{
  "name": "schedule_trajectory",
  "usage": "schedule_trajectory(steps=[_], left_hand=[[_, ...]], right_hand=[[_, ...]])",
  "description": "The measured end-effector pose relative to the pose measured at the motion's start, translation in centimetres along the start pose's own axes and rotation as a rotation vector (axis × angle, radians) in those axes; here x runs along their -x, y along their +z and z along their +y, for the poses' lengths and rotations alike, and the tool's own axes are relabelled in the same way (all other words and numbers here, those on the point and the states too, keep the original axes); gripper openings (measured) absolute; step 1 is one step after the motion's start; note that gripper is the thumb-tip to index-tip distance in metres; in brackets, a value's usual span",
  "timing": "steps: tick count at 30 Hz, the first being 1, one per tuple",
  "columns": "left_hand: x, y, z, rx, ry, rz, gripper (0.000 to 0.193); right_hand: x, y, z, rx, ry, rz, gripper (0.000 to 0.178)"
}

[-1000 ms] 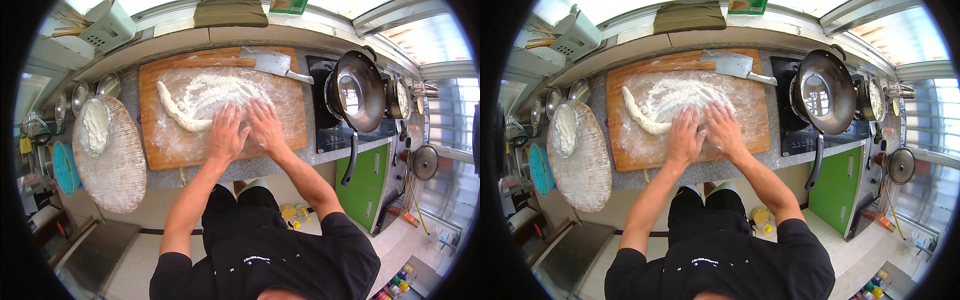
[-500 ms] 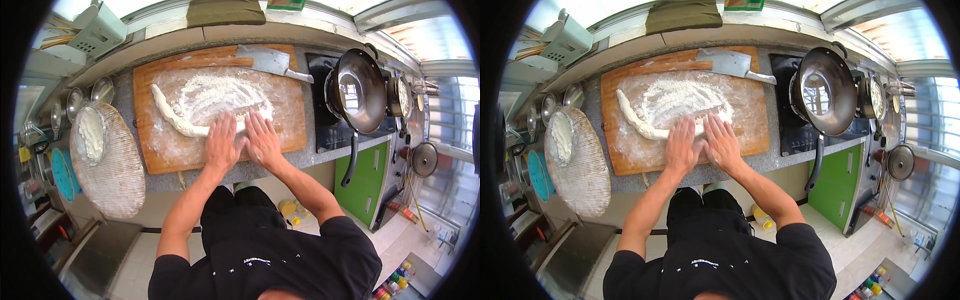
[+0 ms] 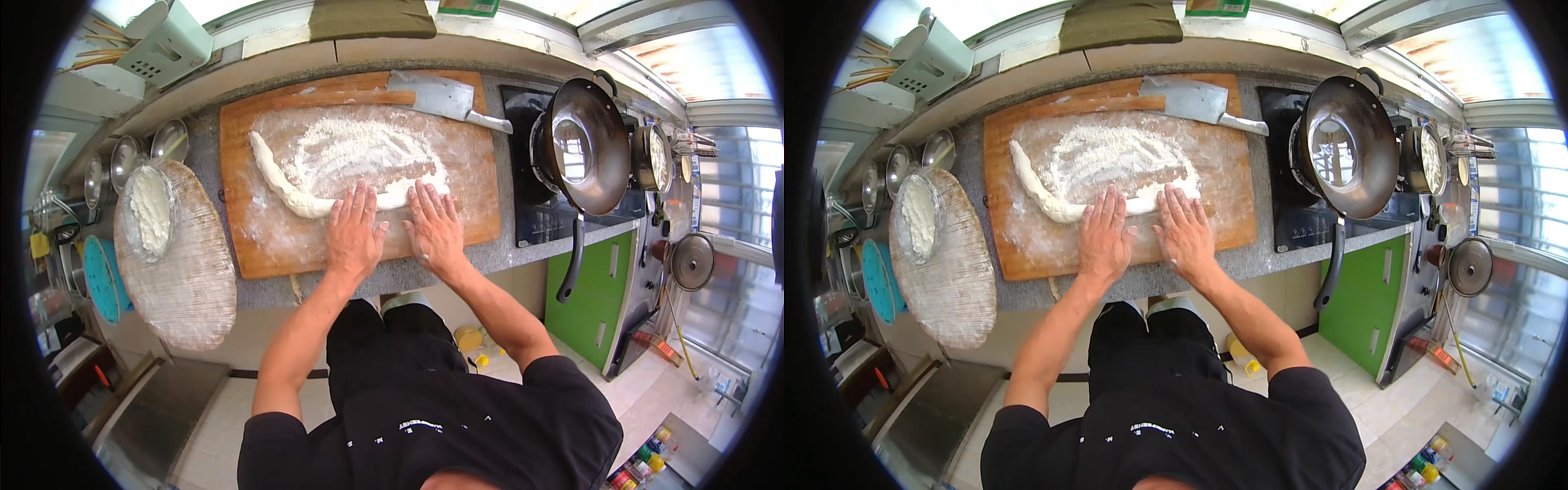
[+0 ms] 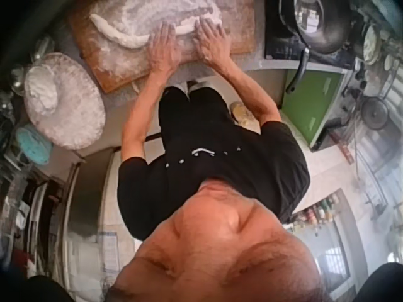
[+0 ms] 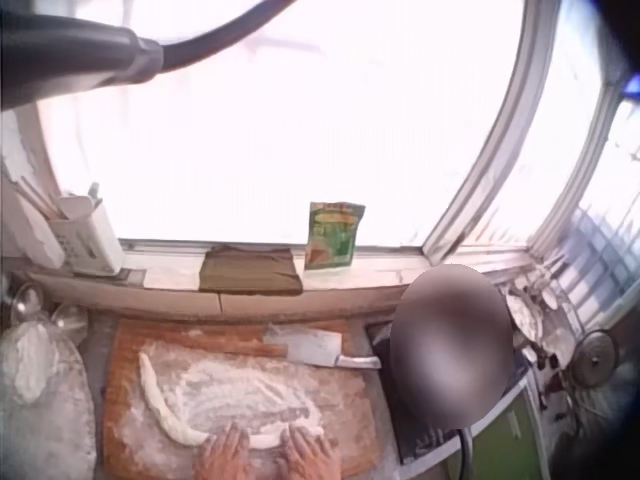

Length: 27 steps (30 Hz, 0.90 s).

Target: The person kneads a ball of dough on a floured wooden cutting board, then rolls it into a long, thin rope using both hands. The person continues to roll and stretch the dough until it forms a long, uniform strand.

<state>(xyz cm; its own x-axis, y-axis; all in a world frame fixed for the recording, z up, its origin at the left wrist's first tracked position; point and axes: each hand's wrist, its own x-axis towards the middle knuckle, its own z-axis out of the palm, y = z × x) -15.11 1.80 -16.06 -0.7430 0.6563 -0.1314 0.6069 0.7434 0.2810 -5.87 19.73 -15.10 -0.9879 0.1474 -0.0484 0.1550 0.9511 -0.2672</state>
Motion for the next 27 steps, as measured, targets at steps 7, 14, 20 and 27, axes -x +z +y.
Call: schedule_trajectory(steps=[7,14,20,27], left_hand=[[-7.8,-0.3,-0.9,-0.013,-0.066,0.201,0.070],[1.8,1.0,-0.2,0.040,0.034,0.033,0.076],[-8.6,-0.3,-0.9,-0.027,-0.197,0.261,0.075],[-1.6,0.5,-1.6,-0.076,-0.055,0.074,0.064]], right_hand=[[-9.9,0.6,-2.6,0.180,-0.157,0.151,0.064],[1.2,1.5,-2.5,-0.055,-0.070,-0.157,0.069],[-11.6,0.1,-1.1,0.039,0.001,0.163,0.068],[-1.8,1.3,0.6,0.024,-0.079,0.005,0.069]])
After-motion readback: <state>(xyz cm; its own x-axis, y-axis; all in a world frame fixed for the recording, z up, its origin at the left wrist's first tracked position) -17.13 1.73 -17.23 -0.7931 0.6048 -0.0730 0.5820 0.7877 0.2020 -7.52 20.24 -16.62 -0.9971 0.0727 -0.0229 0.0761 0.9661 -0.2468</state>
